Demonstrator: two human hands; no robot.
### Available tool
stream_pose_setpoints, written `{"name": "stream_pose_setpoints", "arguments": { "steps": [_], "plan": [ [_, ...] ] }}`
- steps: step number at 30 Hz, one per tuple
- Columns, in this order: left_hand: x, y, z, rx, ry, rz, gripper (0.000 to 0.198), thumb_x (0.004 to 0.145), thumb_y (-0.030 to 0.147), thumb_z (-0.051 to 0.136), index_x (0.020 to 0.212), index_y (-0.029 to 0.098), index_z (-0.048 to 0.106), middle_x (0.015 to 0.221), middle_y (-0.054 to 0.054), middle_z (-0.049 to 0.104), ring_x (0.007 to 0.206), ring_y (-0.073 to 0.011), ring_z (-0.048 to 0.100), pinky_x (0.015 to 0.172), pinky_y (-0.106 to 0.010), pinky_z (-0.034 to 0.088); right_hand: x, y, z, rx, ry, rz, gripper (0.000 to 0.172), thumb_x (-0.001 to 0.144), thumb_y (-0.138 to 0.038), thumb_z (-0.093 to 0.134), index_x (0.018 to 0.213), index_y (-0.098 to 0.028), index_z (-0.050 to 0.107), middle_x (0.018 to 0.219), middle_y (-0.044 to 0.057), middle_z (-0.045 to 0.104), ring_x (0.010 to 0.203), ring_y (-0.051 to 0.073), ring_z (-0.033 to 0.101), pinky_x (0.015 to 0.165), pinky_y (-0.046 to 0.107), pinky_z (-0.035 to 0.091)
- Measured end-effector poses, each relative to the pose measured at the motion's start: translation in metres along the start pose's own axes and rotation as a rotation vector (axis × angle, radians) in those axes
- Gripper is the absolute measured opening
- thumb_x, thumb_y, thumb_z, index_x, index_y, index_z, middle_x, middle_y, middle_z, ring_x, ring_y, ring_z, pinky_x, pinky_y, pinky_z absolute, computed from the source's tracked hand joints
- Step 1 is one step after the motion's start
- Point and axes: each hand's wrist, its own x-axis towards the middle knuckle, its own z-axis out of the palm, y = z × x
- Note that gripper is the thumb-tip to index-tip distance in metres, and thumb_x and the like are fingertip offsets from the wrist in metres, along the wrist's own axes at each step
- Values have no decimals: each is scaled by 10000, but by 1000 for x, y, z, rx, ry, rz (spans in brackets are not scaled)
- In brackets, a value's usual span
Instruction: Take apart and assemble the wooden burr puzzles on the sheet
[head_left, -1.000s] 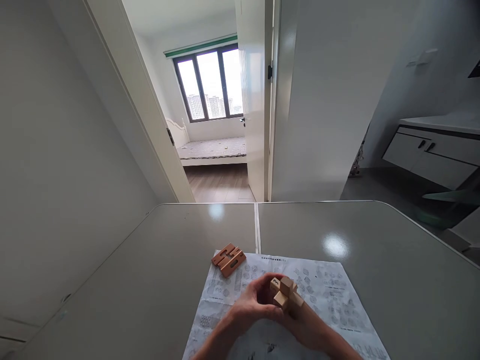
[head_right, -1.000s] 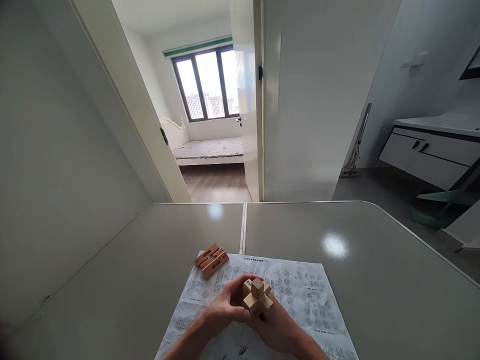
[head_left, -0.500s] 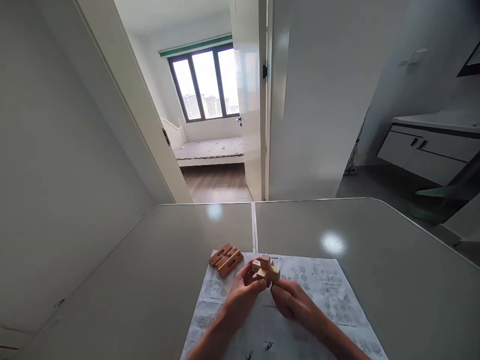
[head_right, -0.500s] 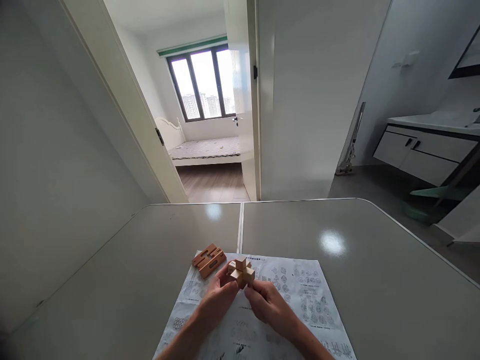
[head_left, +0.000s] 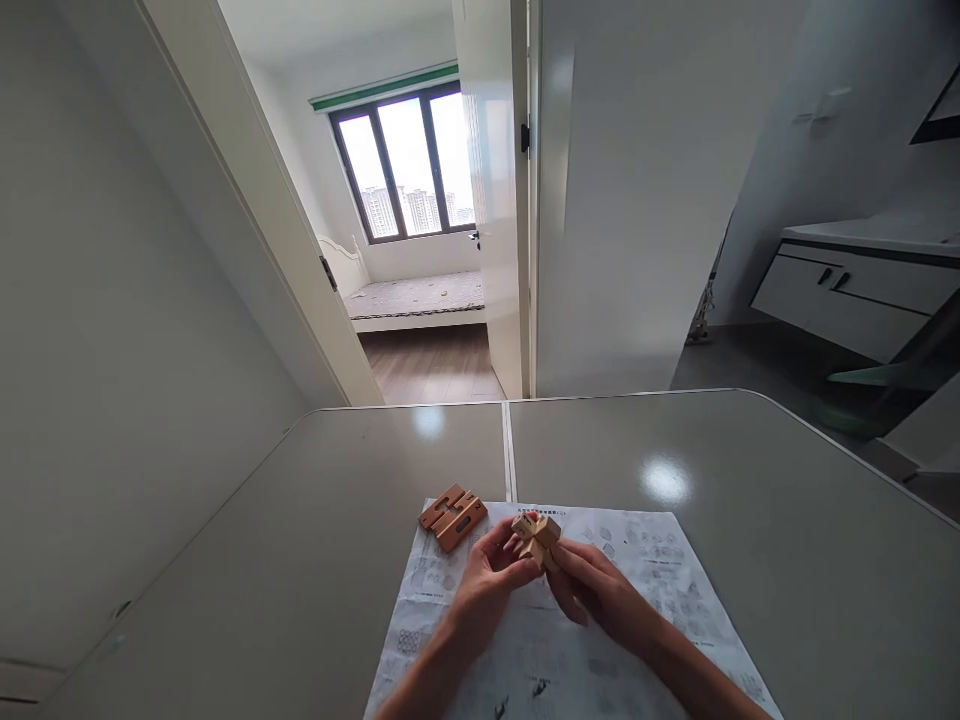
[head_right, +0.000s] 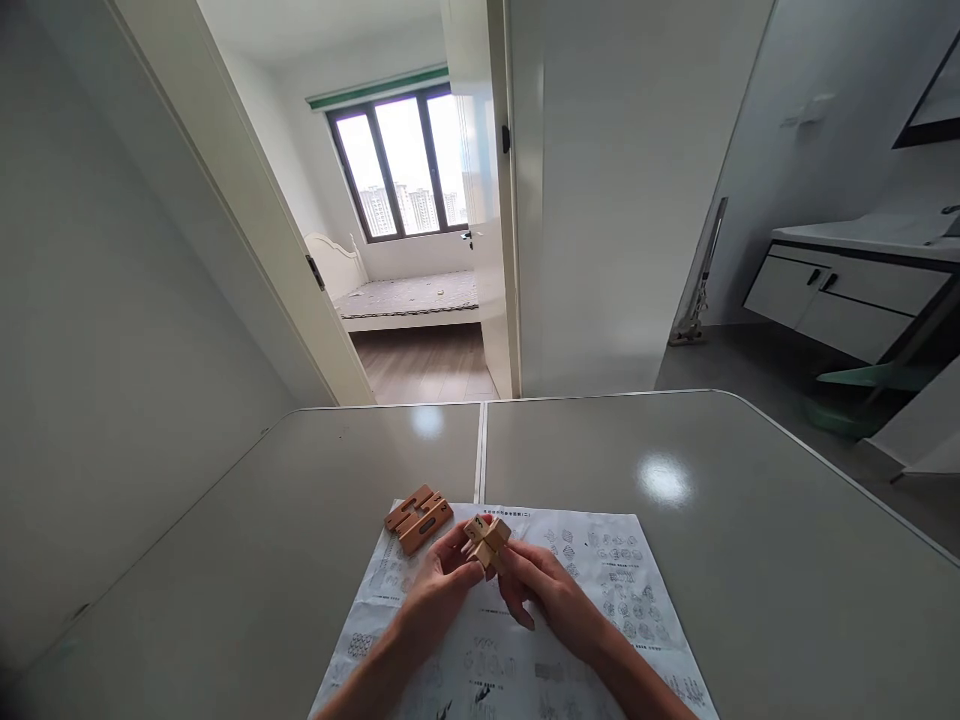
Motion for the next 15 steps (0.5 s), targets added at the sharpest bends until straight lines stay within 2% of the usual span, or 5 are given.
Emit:
{"name": "stream_pose_setpoints", "arguments": {
  "steps": [5,9,15],
  "plan": [
    [-1,0,-3,58,-17,16,578,783,598,783,1306,381,666,1184,-65,752,1124,-336,694,941,-532,569,-2,-6,1,-4,-106,69,358,1039,-509,542,911,-177,584,530,-83,471,386,71,332,458,242,249],
    [-4,0,-5,38,5,-38,579,748,539,818,1285,376,675,1181,-53,747,1087,-319,692,940,-502,560,-2,-6,1,-43,-127,80,387,999,-546,599,858,-190,547,642,-66,488,395,60,406,424,219,289],
    [-5,2,-2,-59,67,-99,637,670,524,891,1233,294,698,1098,-51,745,1021,-287,670,930,-429,517,-1,-2,-1,-161,-104,46,424,1002,-553,587,798,-182,570,558,-58,512,425,80,434,506,240,348]
  ]
}}
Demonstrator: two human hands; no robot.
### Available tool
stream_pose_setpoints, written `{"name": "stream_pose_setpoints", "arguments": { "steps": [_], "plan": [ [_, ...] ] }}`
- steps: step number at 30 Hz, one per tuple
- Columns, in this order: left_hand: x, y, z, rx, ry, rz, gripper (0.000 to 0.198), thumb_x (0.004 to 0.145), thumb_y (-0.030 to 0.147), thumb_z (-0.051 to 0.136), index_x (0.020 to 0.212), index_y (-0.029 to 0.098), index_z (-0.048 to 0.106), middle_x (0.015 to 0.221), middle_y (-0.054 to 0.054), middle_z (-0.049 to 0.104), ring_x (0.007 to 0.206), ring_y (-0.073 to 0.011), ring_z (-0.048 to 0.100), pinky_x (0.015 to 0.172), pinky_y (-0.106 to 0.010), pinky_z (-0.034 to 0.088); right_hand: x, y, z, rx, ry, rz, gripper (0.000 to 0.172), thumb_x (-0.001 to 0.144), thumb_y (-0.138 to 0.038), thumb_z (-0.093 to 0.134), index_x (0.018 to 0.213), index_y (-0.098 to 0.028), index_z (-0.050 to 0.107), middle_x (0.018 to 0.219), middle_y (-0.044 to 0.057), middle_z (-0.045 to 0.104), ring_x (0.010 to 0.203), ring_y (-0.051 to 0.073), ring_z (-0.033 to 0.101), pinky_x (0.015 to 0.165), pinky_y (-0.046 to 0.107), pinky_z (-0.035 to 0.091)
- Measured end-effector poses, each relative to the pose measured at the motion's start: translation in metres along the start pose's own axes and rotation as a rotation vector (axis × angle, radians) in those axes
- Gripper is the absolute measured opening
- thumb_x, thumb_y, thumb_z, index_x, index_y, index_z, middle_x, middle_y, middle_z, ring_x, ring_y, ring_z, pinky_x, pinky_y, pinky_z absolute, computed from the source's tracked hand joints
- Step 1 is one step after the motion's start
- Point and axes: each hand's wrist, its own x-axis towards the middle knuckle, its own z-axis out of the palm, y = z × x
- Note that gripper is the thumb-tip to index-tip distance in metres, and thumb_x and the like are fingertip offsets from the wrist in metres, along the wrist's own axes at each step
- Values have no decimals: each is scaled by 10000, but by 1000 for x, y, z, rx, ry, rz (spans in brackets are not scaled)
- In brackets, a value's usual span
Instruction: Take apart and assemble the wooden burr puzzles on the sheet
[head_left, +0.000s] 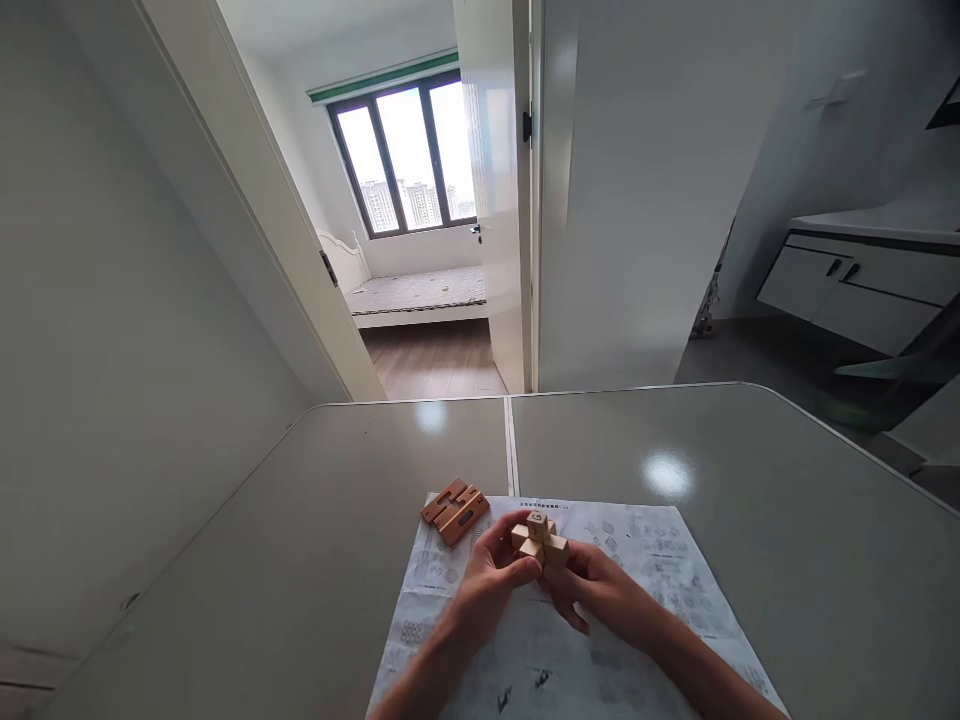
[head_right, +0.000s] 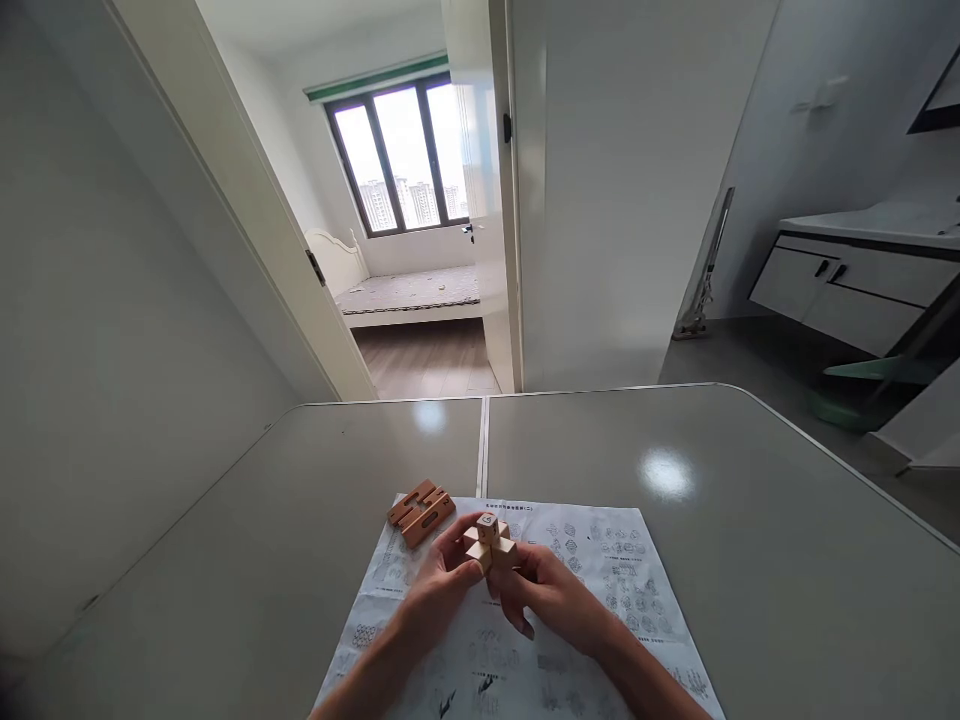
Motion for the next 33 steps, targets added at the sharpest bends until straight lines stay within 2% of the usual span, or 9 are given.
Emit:
{"name": "stream_pose_setpoints", "arguments": {
  "steps": [4,7,11,15,20,24,27,33],
  "plan": [
    [0,2,3,-34,8,-24,666,662,556,891,1230,279,681,1004,-35,718,784,-198,628,737,-335,518,0,4,1,-83,65,-9,441,994,-575,579,821,-172,623,483,-78,466,413,84,374,517,253,346],
    [-1,5,6,-28,5,-21,653,650,518,909,1214,277,685,944,-13,692,710,-158,584,693,-301,499,0,6,2,-108,94,-9,466,959,-612,606,801,-174,619,476,-89,419,419,83,334,473,243,302],
    [-2,9,9,9,9,4,635,652,483,918,1200,256,690,903,-16,672,744,-168,586,695,-286,501,0,6,4,-101,142,-24,463,936,-610,640,763,-184,587,505,-94,369,434,77,307,443,233,256],
    [-3,9,10,63,19,98,605,706,485,892,1207,223,677,961,-45,672,826,-191,608,768,-310,518,1,9,6,-131,198,-72,461,941,-596,639,742,-185,579,555,-77,375,473,85,323,458,242,267],
    [-1,9,12,264,83,258,506,739,416,884,1157,207,691,1070,-69,638,978,-240,622,883,-353,523,0,12,10,-352,355,-133,443,927,-570,662,720,-180,632,594,-59,384,545,117,328,505,261,279],
    [-4,12,19,510,188,425,481,750,270,871,1186,247,669,1114,-50,634,1052,-260,622,951,-394,518,-1,11,10,-547,500,-181,322,923,-465,690,756,-190,687,609,-43,446,571,139,353,552,271,311],
    [-8,13,24,639,242,506,539,731,199,876,1211,268,642,1130,-45,640,1083,-276,628,972,-423,521,-2,10,9,-582,519,-169,225,888,-376,731,751,-201,696,589,-38,501,537,146,405,550,276,347],
    [-12,15,27,748,244,614,570,731,164,871,1229,277,618,1162,-59,639,1143,-296,630,1003,-444,526,-5,6,14,-575,583,-206,188,865,-381,764,761,-225,745,579,-23,580,520,161,474,574,290,407]
  ]
}}
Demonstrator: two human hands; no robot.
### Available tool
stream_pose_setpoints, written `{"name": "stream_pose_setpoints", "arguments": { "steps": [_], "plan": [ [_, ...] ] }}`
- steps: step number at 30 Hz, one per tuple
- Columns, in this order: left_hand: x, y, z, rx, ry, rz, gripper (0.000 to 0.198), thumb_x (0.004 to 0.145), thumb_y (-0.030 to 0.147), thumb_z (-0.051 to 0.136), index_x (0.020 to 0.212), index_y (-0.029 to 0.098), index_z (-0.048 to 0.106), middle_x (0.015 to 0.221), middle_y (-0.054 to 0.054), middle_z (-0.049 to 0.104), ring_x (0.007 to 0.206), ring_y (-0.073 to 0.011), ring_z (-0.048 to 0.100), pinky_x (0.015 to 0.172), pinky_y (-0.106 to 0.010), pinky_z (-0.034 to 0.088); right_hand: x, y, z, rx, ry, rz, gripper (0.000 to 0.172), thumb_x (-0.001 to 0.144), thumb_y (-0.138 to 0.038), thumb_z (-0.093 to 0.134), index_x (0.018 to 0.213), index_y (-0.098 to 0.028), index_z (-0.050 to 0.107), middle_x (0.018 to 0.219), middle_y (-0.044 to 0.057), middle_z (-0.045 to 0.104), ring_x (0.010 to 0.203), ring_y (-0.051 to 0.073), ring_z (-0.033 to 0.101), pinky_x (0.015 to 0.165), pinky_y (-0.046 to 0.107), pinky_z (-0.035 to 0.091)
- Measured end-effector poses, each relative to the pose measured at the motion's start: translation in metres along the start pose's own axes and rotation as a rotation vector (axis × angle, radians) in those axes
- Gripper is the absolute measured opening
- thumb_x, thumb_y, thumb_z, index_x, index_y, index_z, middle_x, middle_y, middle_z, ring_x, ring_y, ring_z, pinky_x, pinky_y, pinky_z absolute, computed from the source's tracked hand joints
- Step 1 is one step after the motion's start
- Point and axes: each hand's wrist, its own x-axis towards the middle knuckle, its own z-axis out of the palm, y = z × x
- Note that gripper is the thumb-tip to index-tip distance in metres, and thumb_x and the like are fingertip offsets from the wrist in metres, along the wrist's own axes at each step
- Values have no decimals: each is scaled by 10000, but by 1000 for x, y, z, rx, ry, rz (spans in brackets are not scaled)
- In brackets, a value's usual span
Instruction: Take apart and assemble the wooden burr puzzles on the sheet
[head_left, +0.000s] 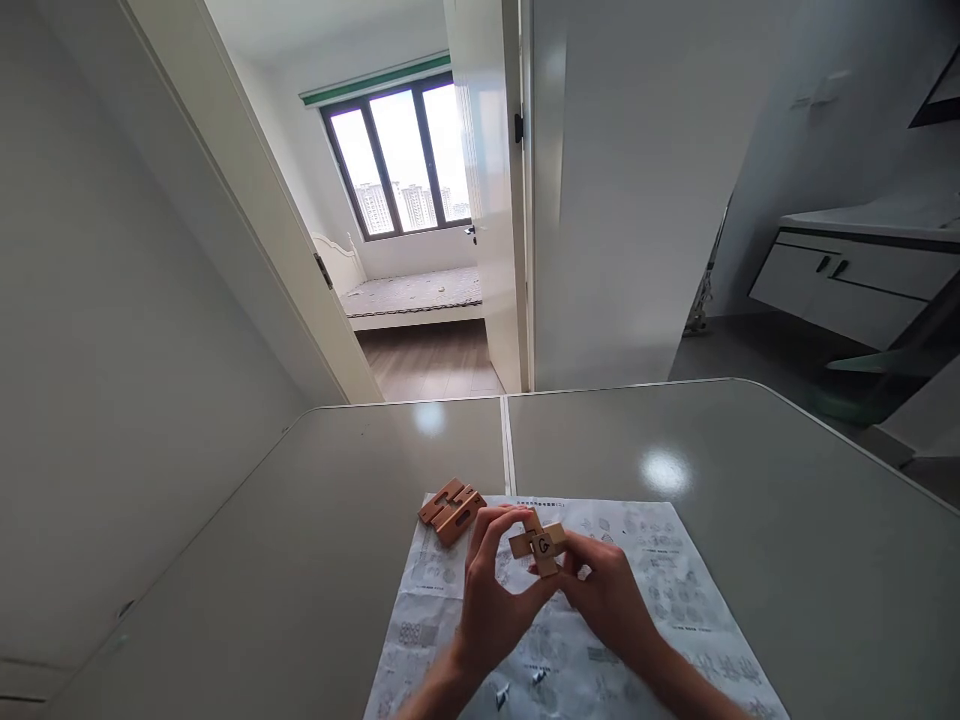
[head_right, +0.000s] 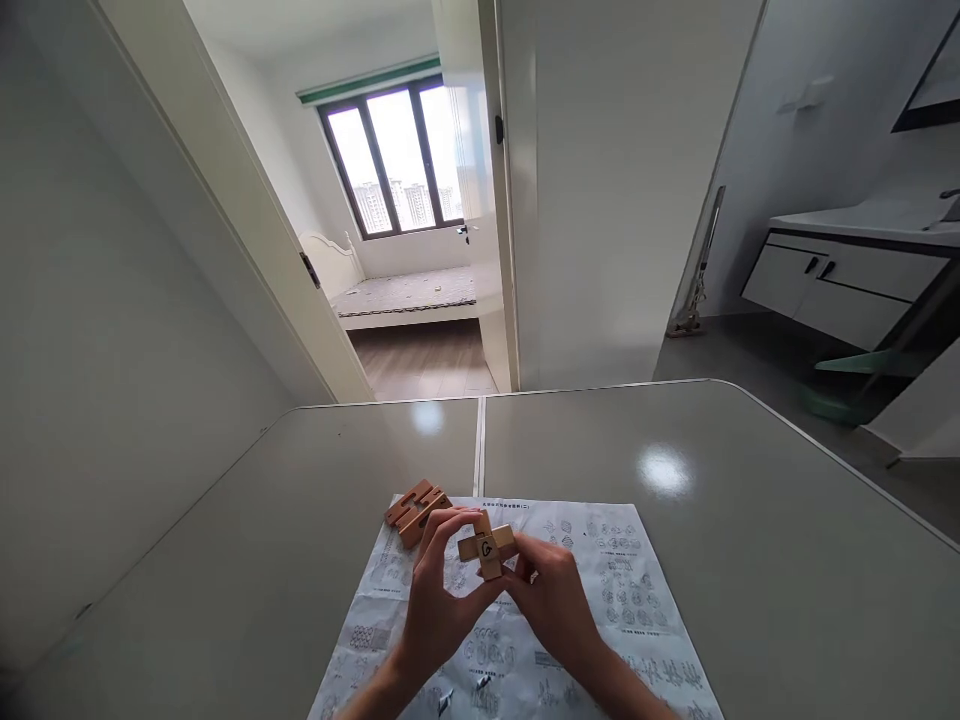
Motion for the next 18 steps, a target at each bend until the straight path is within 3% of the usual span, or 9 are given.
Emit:
{"name": "stream_pose_setpoints", "arguments": {
  "steps": [3,7,13,16,18],
  "plan": [
    [-1,1,0,14,9,14,590,741,173,869,1251,288,595,1171,-63,632,1154,-296,627,1008,-451,526,0,-1,0,70,-11,36,218,861,-415,768,758,-225,738,538,-32,575,488,162,503,562,290,429],
    [-3,-1,-1,-1,1,31,621,730,198,881,1262,290,575,1198,-69,636,1175,-311,622,1024,-482,515,5,3,-1,199,-119,101,259,843,-412,781,722,-207,680,522,-34,587,469,167,559,517,276,439],
    [5,-9,-10,-100,-138,-112,662,722,174,857,1314,269,578,1276,-79,655,1148,-296,638,1033,-474,519,7,2,-4,275,-233,102,261,949,-449,661,972,-198,729,600,-11,655,515,175,611,525,272,454],
    [10,-12,-15,-136,-232,-165,629,788,224,818,1365,270,573,1311,-78,670,1170,-288,645,1051,-461,517,5,2,-4,172,-160,43,316,976,-498,623,994,-207,744,573,-19,619,502,167,582,550,281,469],
    [10,-13,-17,-144,-283,-179,577,860,263,752,1402,273,556,1324,-83,679,1195,-289,645,1046,-457,526,4,2,-4,100,-88,-13,326,983,-515,608,970,-223,754,713,24,691,515,159,575,546,286,478]
  ]
}}
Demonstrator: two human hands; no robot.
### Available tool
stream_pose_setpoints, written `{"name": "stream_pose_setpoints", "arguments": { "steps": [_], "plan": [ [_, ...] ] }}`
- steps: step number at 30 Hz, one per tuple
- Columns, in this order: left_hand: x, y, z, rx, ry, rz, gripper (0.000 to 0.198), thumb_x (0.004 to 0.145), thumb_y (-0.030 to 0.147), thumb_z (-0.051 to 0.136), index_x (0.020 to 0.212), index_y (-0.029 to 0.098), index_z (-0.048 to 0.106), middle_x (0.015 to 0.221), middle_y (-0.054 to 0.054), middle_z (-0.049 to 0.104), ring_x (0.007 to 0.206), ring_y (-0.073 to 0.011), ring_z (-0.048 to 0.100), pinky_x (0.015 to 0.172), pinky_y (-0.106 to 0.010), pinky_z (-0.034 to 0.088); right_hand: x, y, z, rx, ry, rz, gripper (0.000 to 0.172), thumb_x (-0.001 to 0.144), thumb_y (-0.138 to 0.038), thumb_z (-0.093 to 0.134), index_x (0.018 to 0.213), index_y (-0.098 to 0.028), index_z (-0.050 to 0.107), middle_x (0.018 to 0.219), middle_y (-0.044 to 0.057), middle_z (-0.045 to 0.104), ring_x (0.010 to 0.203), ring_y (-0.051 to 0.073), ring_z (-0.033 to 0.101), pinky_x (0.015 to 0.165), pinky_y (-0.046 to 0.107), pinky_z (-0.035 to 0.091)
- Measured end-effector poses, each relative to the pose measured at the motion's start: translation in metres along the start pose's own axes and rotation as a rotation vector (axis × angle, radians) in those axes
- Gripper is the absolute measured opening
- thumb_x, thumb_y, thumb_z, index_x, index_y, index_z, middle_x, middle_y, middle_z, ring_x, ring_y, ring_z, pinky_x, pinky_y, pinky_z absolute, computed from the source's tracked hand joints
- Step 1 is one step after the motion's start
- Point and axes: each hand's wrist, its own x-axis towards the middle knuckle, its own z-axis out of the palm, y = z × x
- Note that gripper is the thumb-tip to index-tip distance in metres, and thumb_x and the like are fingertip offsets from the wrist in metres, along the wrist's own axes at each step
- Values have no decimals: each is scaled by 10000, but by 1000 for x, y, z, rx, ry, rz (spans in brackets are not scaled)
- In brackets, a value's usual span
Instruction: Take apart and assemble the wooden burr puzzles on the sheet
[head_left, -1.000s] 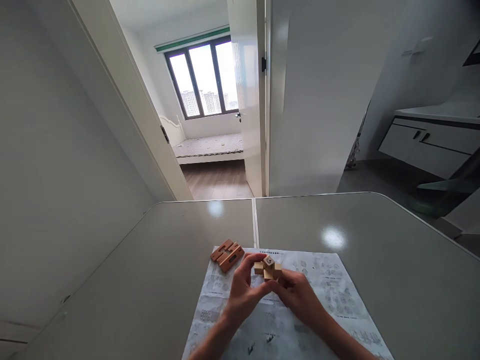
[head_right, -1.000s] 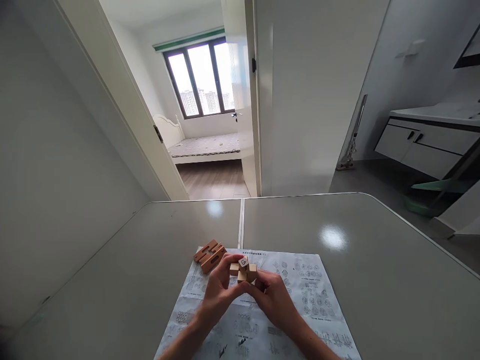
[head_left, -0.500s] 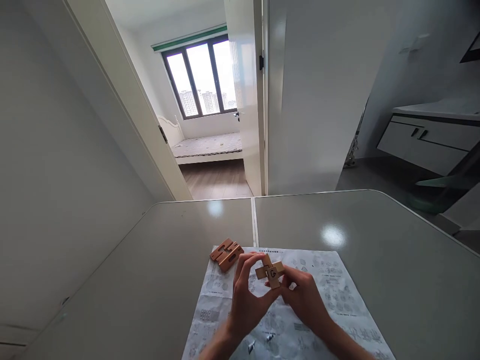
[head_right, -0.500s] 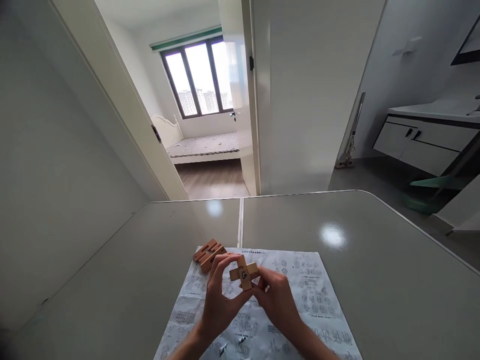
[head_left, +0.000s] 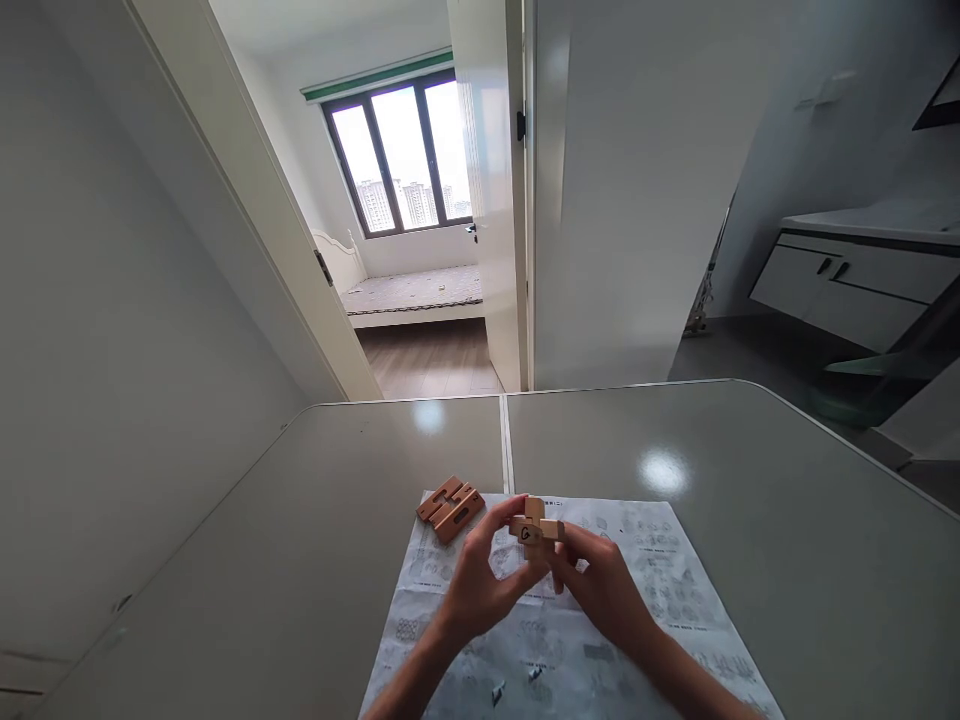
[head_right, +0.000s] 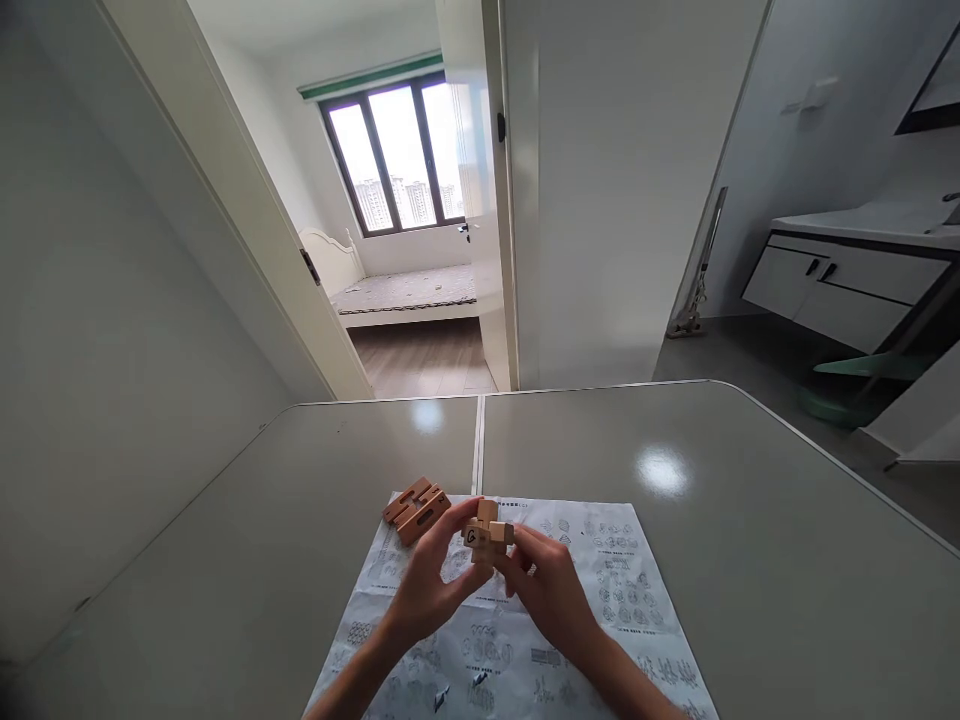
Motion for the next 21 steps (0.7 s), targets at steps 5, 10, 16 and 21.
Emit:
{"name": "stream_pose_setpoints", "arguments": {
  "steps": [5,10,16,21],
  "plan": [
    [-3,-1,3,34,-4,-20,502,945,309,650,1434,279,543,1288,-89,713,1150,-295,681,1001,-462,556,-1,-2,-1,-144,61,-75,349,1013,-532,545,1043,-263,766,1022,101,756,613,186,613,573,322,511],
    [-7,-4,6,146,8,20,540,951,261,638,1474,274,502,1308,-105,706,1160,-296,686,1002,-453,560,-2,-2,2,-125,62,-119,265,1017,-459,567,1044,-262,743,959,81,736,609,182,601,569,313,520],
    [-10,-13,1,276,-65,144,637,973,197,598,1561,280,369,1478,-125,581,1330,-296,580,1106,-475,496,2,-2,-4,-58,-81,-141,167,1009,-337,579,1030,-233,707,956,79,707,706,192,647,584,286,532],
    [-12,-18,-2,283,-108,153,616,1025,175,466,1606,271,287,1517,-136,521,1373,-283,532,1146,-478,459,12,-10,-23,62,-332,-34,246,1035,-399,556,1102,-219,709,979,73,722,756,195,723,571,266,522]
  ]
}}
